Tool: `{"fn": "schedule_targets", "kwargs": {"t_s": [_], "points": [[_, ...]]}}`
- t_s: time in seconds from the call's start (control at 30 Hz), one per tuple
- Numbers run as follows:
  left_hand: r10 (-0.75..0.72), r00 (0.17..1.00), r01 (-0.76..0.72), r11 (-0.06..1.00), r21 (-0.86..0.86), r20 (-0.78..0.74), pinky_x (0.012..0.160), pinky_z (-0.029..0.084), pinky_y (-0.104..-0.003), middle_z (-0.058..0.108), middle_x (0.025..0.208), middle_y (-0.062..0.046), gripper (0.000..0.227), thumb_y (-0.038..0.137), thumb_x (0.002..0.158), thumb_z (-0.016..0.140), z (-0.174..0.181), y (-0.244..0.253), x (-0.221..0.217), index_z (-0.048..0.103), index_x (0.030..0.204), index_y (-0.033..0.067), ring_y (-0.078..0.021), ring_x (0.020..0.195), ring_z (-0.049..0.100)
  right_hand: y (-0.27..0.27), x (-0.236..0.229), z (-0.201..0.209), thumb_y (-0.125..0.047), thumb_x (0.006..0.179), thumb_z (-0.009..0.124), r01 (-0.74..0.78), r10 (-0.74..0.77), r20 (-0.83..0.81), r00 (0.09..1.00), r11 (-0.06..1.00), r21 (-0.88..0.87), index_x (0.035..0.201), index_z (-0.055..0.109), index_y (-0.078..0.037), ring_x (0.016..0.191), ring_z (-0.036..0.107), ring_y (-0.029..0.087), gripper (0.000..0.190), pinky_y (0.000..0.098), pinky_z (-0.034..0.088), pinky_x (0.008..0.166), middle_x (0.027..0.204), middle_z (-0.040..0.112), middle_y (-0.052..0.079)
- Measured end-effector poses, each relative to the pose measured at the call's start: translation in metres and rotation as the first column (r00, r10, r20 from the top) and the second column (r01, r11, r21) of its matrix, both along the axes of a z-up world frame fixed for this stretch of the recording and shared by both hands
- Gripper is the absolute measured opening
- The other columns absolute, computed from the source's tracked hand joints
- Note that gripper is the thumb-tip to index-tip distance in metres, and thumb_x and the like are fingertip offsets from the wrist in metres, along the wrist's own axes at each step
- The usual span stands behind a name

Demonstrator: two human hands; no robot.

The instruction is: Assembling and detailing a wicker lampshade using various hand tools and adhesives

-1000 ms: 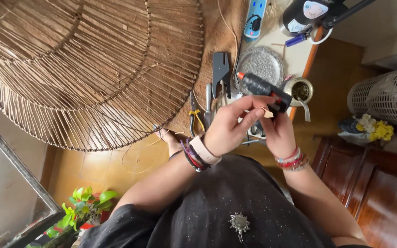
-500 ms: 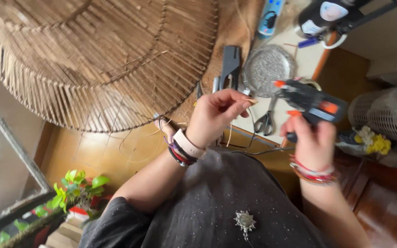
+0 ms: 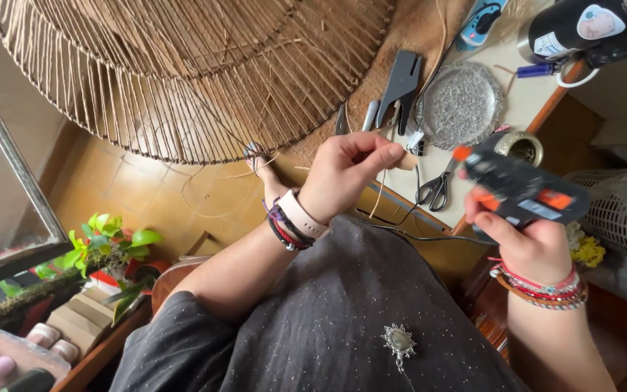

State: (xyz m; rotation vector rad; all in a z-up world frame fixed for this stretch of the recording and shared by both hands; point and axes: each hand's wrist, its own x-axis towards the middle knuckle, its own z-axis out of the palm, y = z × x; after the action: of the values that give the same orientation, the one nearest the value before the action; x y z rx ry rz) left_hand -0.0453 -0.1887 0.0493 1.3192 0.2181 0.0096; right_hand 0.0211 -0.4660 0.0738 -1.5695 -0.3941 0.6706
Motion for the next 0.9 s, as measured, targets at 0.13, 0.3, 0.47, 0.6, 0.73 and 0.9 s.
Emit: {"fn": "schedule_targets", "kwargs": {"t_s": [0.13,0.3,0.47,0.6,0.73,0.9], "points": [[-0.002,1.0,0.002,0.997,0.072,0.007,0.058,0.039,-0.018,0.078,0.087,0.006,0.023,0.034,0.099,0.065,0.011,-0.017,-0.001,0.08,0.095,0.0169,0.0011,0.062,0.051,0.059,-0.009,0.019,-0.008,0.099,0.063,0.198,-0.195,0.035,0.98,0.955,-0.22,0.103,0.062,-0.001,0.075,0.062,0.013,0.008,0.024,0.058,0.047,0.113,0.07,0.016],[0.232,0.955,-0.273,0.93,0.245,0.182,0.049,0.044,-0.02,0.066,0.067,-0.002,0.015,0.024,0.093,0.075,0.011,-0.031,0.002,0.077,0.083,0.0129,-0.0081,0.052,0.059,0.062,-0.003,-0.024,0.002,0.091,0.082,0.259,-0.263,0.313,0.912,0.964,0.057,0.113,0.065,0.01,0.085,0.07,0.018,0.029,0.0349,0.062,0.077,0.087,0.069,0.017],[0.189,0.927,-0.326,0.834,0.445,0.324,0.051,0.05,-0.025,0.065,0.073,-0.002,0.015,0.022,0.095,0.071,0.009,-0.03,0.0,0.073,0.085,0.0116,-0.0132,0.057,0.062,0.068,-0.005,-0.025,0.004,0.093,0.077,0.249,-0.259,0.214,0.942,0.966,0.073,0.109,0.063,0.011,0.08,0.071,0.022,0.022,0.0365,0.061,0.069,0.087,0.069,0.021],[-0.001,0.836,-0.439,0.601,0.668,0.549,0.057,0.054,-0.032,0.055,0.075,-0.001,0.017,0.019,0.096,0.069,-0.003,-0.032,0.001,0.064,0.083,0.0095,-0.0235,0.063,0.064,0.075,-0.012,-0.026,0.004,0.097,0.067,0.268,-0.276,0.111,0.955,0.96,0.084,0.092,0.067,0.01,0.077,0.071,0.022,0.007,0.0402,0.062,0.065,0.08,0.068,0.019],[-0.07,0.773,-0.547,0.431,0.718,0.631,0.062,0.052,-0.031,0.051,0.076,-0.001,0.023,0.025,0.097,0.066,-0.005,-0.027,0.005,0.059,0.08,0.012,-0.0213,0.066,0.061,0.078,-0.014,-0.023,0.005,0.095,0.067,0.258,-0.259,0.177,0.95,0.966,0.025,0.074,0.066,0.006,0.071,0.065,0.016,0.021,0.0369,0.058,0.063,0.068,0.061,0.012],[0.09,0.936,-0.266,0.815,0.515,0.34,0.057,0.051,-0.031,0.054,0.069,0.0,0.025,0.026,0.1,0.063,0.019,-0.012,0.0,0.065,0.078,0.0121,-0.0205,0.06,0.061,0.061,-0.011,0.003,0.001,0.099,0.064,0.186,-0.19,0.178,0.965,0.982,0.039,0.093,0.064,0.008,0.06,0.057,0.015,0.009,0.0318,0.054,0.067,0.062,0.055,0.01]]}}
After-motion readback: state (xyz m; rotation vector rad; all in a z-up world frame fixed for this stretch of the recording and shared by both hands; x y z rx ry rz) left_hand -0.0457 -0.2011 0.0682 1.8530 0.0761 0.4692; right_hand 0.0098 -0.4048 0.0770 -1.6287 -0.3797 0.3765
